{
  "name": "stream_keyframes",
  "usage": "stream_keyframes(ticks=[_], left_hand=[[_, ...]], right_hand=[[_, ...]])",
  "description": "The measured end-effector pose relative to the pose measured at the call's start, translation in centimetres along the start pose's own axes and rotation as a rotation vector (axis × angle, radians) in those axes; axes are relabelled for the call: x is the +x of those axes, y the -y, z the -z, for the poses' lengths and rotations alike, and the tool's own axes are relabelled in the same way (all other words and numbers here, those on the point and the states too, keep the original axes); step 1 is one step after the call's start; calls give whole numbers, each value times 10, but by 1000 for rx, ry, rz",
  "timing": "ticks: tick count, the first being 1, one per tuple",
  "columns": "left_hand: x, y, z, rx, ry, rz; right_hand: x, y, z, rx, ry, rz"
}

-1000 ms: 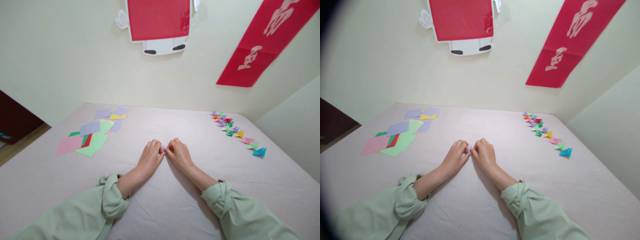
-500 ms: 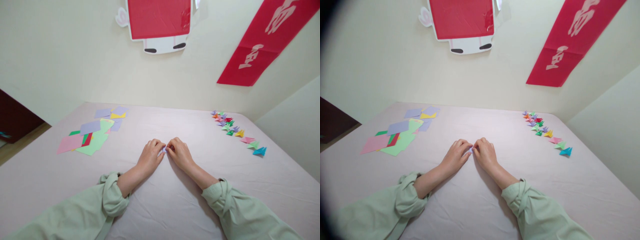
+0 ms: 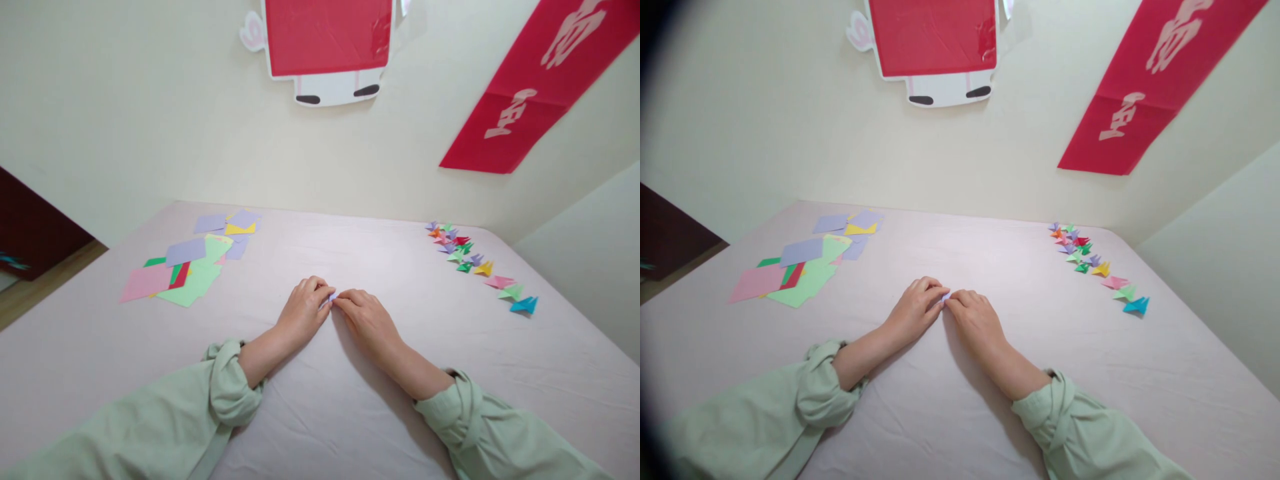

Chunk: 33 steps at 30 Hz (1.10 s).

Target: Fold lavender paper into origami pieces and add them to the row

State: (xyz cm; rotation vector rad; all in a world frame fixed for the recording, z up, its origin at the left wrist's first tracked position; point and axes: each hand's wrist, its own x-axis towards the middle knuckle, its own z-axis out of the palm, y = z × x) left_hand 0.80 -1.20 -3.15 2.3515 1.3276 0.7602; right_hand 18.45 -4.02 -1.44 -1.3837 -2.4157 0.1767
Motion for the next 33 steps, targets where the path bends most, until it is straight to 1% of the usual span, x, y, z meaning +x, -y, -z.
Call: stream_keyframes(ticks=[3,9,17,23,28,33], left_hand=[[0,2,-1,4,-1,-5],[0,3,-1,-8,-4,-20],[0,3,-1,-10,1,-2],[-1,1,3,-13,0,-6],[-7,-4,8,2,-4,-67],[-9,-3,9,74,69,-92]], right_hand=[[-4,2,-1,-76,16,38],[-7,7,-1,-191,49,58],[-10,14,-2,-267,67,84],[-10,16,-3,-284,57,80],[-11,16,-3,-259,53,52],[-14,15,0,-196,69,35]])
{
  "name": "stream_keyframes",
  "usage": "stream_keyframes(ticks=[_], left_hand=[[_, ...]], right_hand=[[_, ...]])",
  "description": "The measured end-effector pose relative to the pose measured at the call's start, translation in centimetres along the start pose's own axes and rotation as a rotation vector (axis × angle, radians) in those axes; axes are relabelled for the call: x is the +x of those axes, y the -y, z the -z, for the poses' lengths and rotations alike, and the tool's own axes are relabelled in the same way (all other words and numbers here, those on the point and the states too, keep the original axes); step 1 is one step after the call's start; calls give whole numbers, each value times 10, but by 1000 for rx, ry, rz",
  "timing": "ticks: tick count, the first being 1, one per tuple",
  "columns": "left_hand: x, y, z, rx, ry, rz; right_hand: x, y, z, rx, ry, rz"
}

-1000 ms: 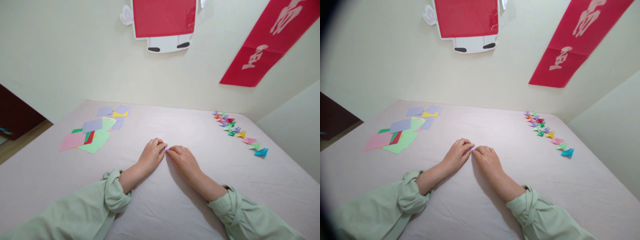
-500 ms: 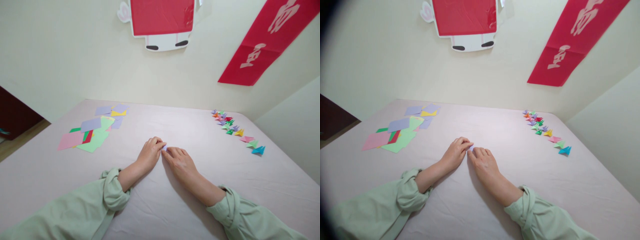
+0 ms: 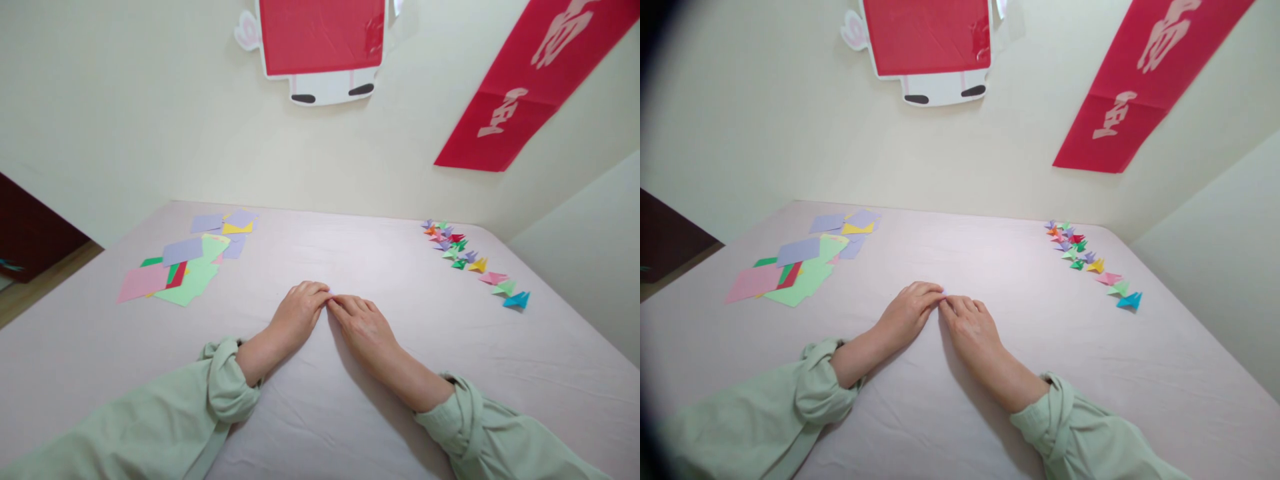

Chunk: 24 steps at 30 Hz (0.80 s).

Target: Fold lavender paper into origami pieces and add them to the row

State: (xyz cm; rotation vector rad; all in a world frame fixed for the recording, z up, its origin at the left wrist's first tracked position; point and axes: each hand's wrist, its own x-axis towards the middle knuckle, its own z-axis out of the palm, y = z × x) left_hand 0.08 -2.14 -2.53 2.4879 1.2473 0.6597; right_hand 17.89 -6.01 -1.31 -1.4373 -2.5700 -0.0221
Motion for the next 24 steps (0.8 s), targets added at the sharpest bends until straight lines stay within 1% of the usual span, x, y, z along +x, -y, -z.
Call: stream_keyframes(ticks=[7,14,19,24], left_hand=[[-3,-1,0,92,39,8],[-11,-8,6,286,89,-74],[-19,-15,10,347,132,-60],[-20,-21,11,372,178,-38]], right_hand=[[-6,-5,-3,16,2,-13],[-4,-5,2,-72,11,-56],[-4,-4,5,-137,32,-74],[-2,-5,4,-118,35,-69]])
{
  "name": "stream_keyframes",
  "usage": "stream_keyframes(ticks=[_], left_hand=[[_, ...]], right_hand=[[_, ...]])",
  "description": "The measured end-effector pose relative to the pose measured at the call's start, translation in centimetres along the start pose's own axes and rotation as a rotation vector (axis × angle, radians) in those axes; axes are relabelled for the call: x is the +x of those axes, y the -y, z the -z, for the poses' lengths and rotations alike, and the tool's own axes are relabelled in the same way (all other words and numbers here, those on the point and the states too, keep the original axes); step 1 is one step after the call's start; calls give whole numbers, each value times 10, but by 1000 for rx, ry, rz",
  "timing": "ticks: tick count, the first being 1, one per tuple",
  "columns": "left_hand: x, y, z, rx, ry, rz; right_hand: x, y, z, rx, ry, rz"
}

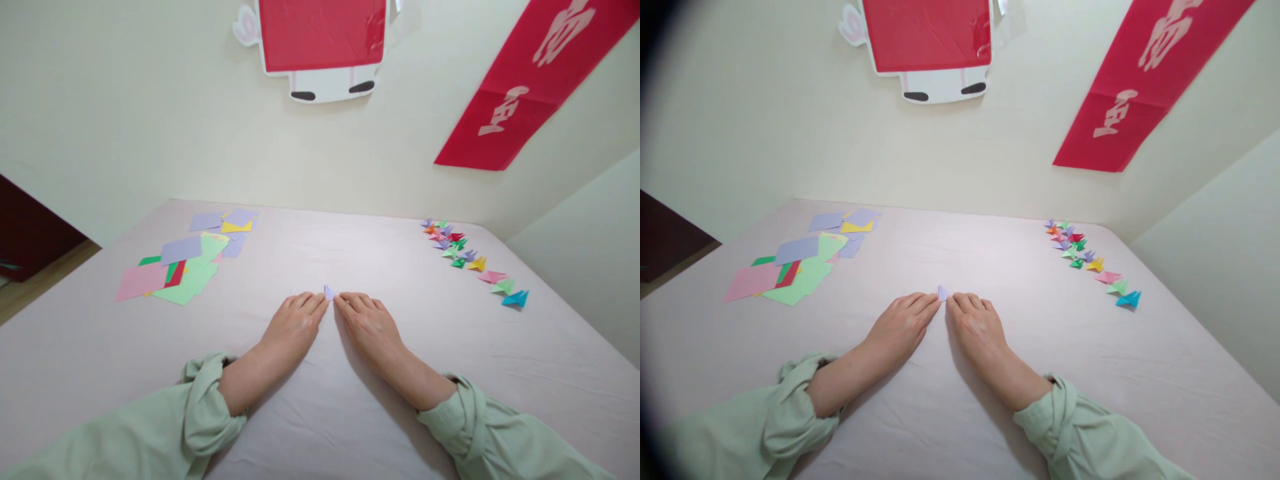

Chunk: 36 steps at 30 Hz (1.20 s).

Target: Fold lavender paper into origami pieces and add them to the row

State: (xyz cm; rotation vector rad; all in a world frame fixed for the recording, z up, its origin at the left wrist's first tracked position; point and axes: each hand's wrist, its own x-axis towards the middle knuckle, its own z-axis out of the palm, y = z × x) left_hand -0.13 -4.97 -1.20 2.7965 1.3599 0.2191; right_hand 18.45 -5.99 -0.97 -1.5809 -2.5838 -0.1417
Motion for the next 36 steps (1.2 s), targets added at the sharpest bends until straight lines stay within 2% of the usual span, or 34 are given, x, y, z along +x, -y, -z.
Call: stream_keyframes(ticks=[10,21,27,36], left_hand=[[2,-1,-1,-14,6,11],[3,-3,4,-45,33,35],[1,-2,0,-57,7,44],[0,1,-7,-87,-32,16]], right_hand=[[5,-1,1,2,45,-15],[27,0,4,-76,105,-19],[35,2,6,-58,83,-30],[10,-10,-1,112,29,6]])
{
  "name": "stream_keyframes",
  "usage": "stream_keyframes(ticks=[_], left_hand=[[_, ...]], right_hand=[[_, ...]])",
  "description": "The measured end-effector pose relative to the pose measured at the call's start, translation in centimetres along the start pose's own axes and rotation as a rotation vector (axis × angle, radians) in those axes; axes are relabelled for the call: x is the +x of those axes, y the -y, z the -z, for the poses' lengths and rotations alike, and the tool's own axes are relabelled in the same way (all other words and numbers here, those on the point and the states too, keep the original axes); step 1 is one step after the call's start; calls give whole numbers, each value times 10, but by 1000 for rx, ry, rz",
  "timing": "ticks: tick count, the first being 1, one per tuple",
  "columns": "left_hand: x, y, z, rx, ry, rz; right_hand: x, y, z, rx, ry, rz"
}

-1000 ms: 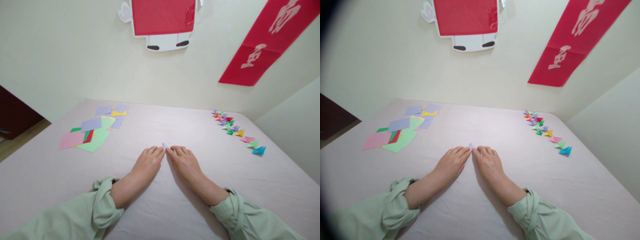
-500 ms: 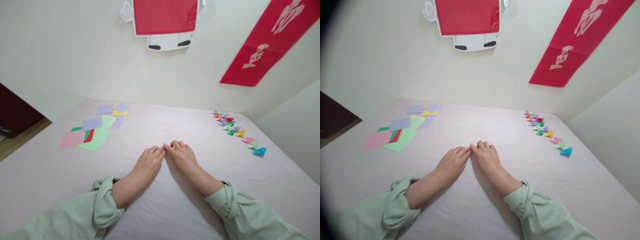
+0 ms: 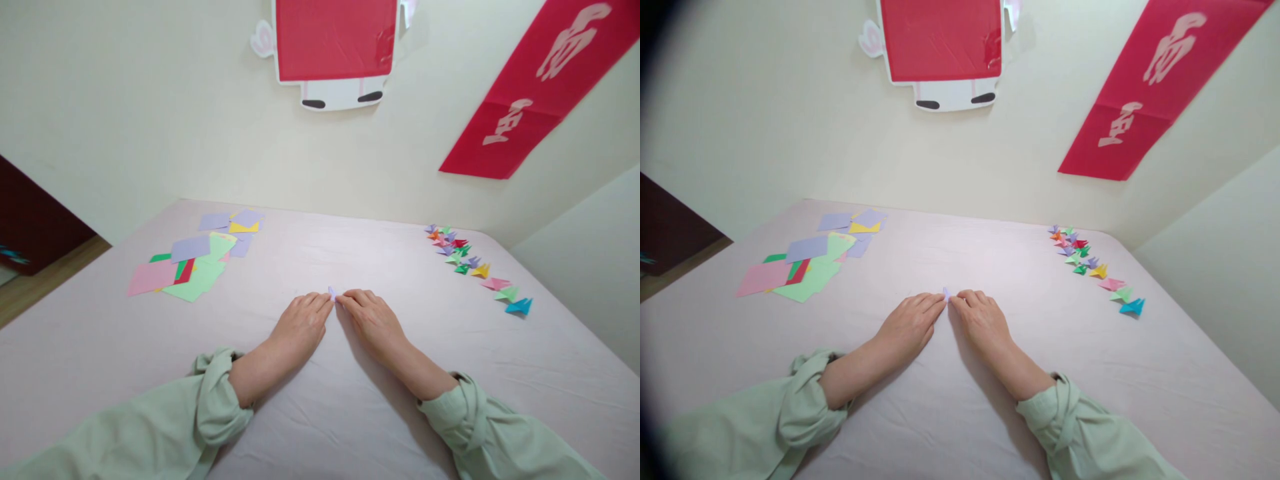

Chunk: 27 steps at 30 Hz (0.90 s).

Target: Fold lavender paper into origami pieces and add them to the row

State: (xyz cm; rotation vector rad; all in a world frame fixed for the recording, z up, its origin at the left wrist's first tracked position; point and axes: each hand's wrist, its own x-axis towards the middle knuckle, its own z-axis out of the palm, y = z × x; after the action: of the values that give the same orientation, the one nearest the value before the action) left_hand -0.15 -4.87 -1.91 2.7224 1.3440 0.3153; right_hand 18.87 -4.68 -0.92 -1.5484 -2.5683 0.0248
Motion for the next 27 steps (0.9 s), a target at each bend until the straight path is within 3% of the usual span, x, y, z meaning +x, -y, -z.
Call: stream_keyframes(ticks=[14,27], left_hand=[[2,-1,2,1,5,15],[3,3,-4,18,-46,13]], right_hand=[[26,5,5,-151,36,-9],[-7,0,0,-62,-15,47]])
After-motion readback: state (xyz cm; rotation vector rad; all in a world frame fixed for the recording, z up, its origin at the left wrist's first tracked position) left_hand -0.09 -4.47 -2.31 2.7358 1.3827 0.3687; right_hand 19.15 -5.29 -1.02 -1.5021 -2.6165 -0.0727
